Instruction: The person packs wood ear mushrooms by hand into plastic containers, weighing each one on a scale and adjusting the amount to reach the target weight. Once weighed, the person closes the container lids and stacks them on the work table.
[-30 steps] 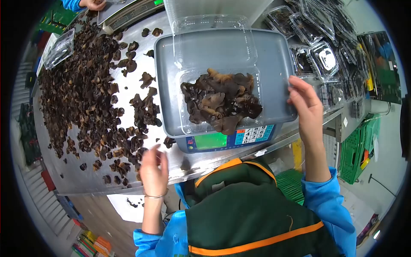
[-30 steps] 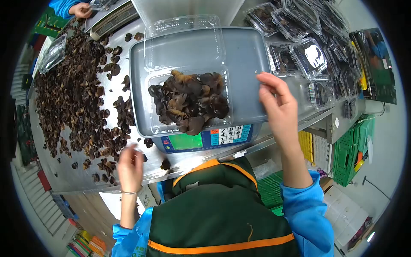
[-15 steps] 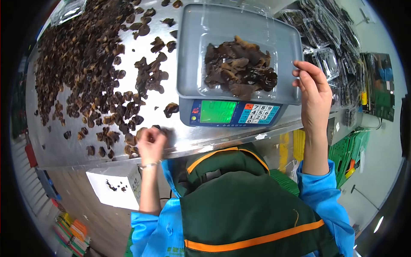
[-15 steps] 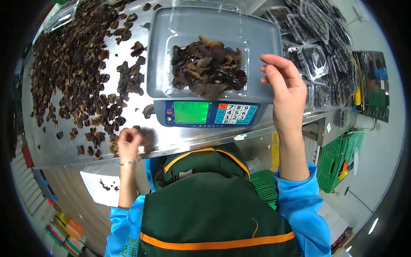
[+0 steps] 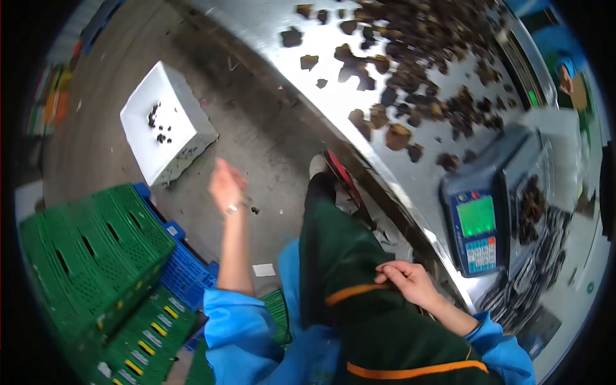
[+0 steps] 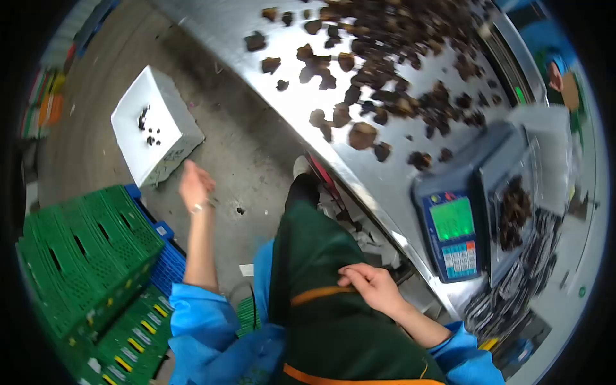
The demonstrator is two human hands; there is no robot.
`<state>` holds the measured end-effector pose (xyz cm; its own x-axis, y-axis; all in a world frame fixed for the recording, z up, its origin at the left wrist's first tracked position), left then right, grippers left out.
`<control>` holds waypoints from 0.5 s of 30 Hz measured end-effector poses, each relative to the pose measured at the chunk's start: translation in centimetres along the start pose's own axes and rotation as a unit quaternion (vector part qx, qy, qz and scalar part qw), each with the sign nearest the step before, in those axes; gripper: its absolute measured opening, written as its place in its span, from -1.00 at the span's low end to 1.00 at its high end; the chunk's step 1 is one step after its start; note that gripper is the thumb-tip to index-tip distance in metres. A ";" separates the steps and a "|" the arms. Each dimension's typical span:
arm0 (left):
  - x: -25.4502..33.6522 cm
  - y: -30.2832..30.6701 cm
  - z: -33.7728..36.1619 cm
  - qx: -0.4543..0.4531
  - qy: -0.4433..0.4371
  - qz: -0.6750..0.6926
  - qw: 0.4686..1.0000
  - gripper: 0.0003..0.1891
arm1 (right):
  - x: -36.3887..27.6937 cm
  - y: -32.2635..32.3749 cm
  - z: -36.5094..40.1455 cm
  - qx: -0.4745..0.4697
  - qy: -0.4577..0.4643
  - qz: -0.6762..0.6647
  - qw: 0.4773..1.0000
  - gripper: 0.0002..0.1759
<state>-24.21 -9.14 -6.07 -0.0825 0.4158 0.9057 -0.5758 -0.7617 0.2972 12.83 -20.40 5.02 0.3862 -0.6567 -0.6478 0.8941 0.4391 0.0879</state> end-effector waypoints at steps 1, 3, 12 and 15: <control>-4.5 0.5 0.6 -0.040 0.041 -0.018 0.998 -0.55 | 0.9 -0.2 -1.4 0.014 -0.023 -0.029 0.999 -0.72; -11.9 0.3 1.7 -0.102 0.080 -0.072 0.989 -0.70 | 1.5 -1.9 -4.5 0.034 -0.018 -0.045 0.998 -0.73; -15.3 -11.0 -9.1 -0.066 -0.049 -0.082 0.993 -0.43 | -4.9 -12.7 -20.0 0.054 0.019 -0.052 0.997 -0.76; -14.3 -18.6 -15.6 -0.088 -0.185 -0.119 0.972 -0.25 | -4.7 -16.0 -22.0 0.049 -0.066 -0.125 0.989 -0.75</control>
<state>-25.04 6.82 -29.31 0.3493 0.3377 0.8740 -0.6759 -0.5552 0.4846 -8.26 -10.82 -9.96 0.1704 -0.8140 -0.5553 0.9806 0.1955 0.0143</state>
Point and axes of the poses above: each hand's wrist, its own z-axis away from the middle knuckle, its own y-axis out of the back of the hand, x = y × z, the point moved 3 cm from there along -z, towards the middle knuckle, and after that the axes turned 6 degrees about x, right-handed, at the moved point
